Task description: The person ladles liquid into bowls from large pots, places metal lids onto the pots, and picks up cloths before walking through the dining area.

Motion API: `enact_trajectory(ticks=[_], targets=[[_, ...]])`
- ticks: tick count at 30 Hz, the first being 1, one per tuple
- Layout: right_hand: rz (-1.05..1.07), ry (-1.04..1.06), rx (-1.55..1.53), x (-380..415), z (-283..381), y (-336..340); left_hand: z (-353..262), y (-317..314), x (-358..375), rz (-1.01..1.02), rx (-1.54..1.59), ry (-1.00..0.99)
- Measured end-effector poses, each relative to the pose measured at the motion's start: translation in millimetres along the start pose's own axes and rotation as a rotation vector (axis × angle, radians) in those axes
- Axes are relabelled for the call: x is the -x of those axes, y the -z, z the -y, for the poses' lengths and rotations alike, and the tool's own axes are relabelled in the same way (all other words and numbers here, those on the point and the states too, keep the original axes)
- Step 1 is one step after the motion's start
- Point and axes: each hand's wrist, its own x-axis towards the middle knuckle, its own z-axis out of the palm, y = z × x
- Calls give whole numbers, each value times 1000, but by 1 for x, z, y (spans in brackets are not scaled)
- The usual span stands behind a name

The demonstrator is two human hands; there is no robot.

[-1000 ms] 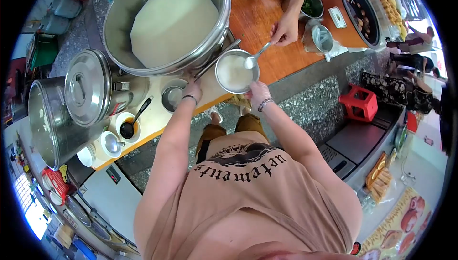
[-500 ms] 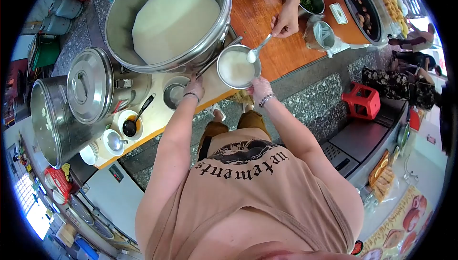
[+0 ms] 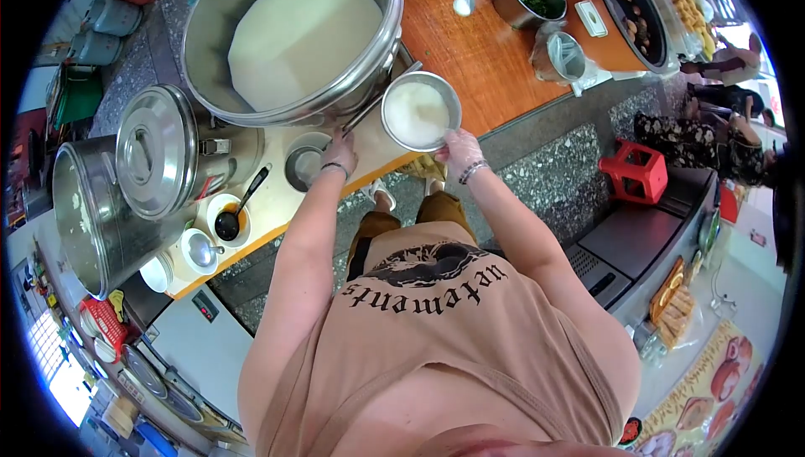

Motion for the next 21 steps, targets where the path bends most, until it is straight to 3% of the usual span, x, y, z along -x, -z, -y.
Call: enact_trajectory(ticks=[11,16,21], targets=[[-11,86,35,18,11,7,28,-45,42,-278,147,-189],[25,137,183,-13,-22,22,35,-63,87,-248,311,-54],[7,63,33,16,-18,9,41,-80,113,-262,338,-25]])
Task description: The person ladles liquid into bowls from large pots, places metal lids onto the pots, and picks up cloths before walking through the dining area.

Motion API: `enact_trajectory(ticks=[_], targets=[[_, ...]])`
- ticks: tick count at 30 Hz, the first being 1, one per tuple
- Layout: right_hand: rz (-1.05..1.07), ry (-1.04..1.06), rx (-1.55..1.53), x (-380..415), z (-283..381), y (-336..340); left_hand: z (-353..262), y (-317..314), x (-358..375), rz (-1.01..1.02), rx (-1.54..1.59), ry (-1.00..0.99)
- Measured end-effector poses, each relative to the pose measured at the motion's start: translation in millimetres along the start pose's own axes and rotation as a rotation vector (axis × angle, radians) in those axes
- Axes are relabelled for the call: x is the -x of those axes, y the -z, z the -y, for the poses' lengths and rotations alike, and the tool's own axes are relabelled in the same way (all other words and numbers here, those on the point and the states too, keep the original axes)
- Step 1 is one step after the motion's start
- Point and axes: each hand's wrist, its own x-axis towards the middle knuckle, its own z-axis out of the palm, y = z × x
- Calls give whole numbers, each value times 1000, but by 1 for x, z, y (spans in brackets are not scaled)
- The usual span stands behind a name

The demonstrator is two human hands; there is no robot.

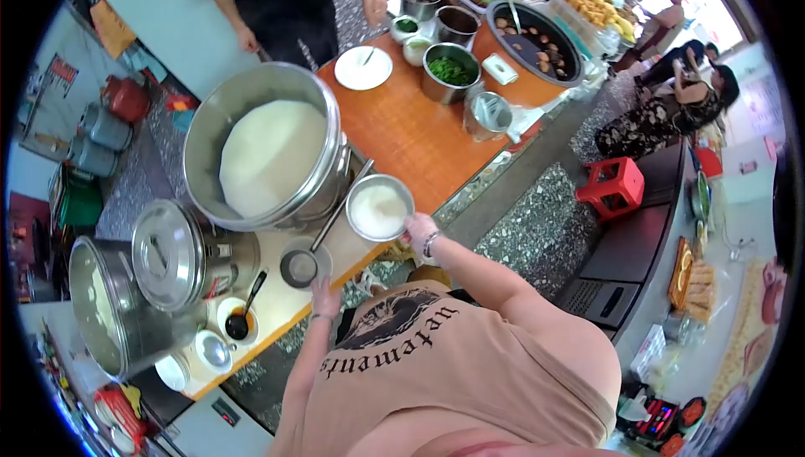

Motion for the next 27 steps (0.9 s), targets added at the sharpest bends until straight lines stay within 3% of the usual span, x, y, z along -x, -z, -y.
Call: enact_trajectory(ticks=[7,9,17,21,23,27], targets=[[23,-25,76,-9,-9,-5,12,8,7,41,10,30],[26,-40,-60,-13,-14,-6,18,10,5,77,-23,73],[28,148,298,-5,8,5,47,3,5,106,2,150],[2,144,45,-20,19,13,0,42,12,282,-257,30],[56,147,-136,-42,13,22,3,27,0,91,35,125],[-26,136,-76,-36,39,26,-27,27,-44,-12,77,-174]])
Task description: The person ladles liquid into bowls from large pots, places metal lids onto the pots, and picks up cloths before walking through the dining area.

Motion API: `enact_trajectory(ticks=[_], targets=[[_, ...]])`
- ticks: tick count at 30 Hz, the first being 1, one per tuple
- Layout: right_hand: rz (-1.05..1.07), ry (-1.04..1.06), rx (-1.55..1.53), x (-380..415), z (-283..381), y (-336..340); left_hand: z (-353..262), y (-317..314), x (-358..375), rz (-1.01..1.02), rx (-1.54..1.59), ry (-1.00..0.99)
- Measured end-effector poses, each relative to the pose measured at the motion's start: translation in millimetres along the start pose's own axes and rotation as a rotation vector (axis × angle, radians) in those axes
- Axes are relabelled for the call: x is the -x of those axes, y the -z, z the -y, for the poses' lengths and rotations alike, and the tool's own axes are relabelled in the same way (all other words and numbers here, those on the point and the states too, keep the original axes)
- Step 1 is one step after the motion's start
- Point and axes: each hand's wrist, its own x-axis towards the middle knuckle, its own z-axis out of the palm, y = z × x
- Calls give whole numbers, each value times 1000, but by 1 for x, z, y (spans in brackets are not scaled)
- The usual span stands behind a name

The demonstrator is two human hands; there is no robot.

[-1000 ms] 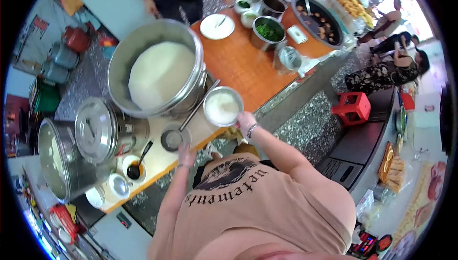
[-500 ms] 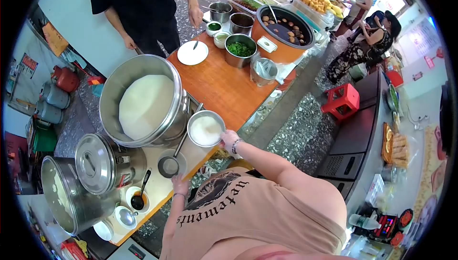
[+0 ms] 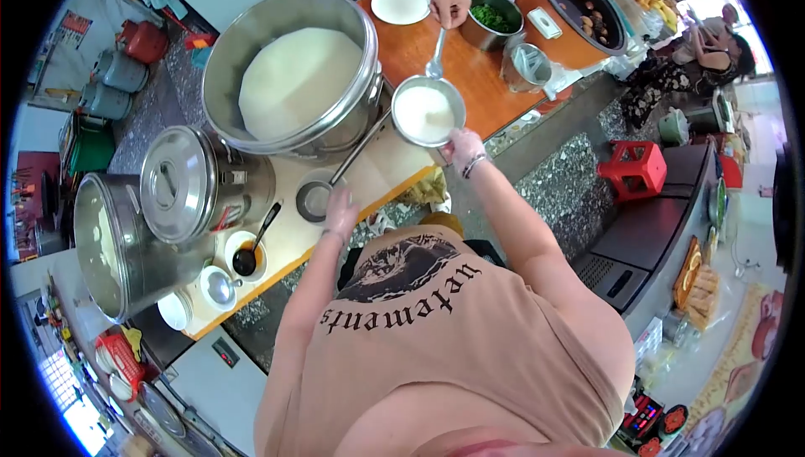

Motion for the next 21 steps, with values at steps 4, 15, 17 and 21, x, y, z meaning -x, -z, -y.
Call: enact_trajectory(ticks=[4,15,17,21], targets=[[-72,-81,-202,14,18,-7,-85,28,-40,-3,256,-114],[56,-90,-11,35,-19,-2,-155,27,-73,-59,623,57],[104,-114,48,41,-30,-3,-145,19,-70,-4,683,165],[122,-167,134,34,-55,-3,-117,-8,-72,-108,697,217]])
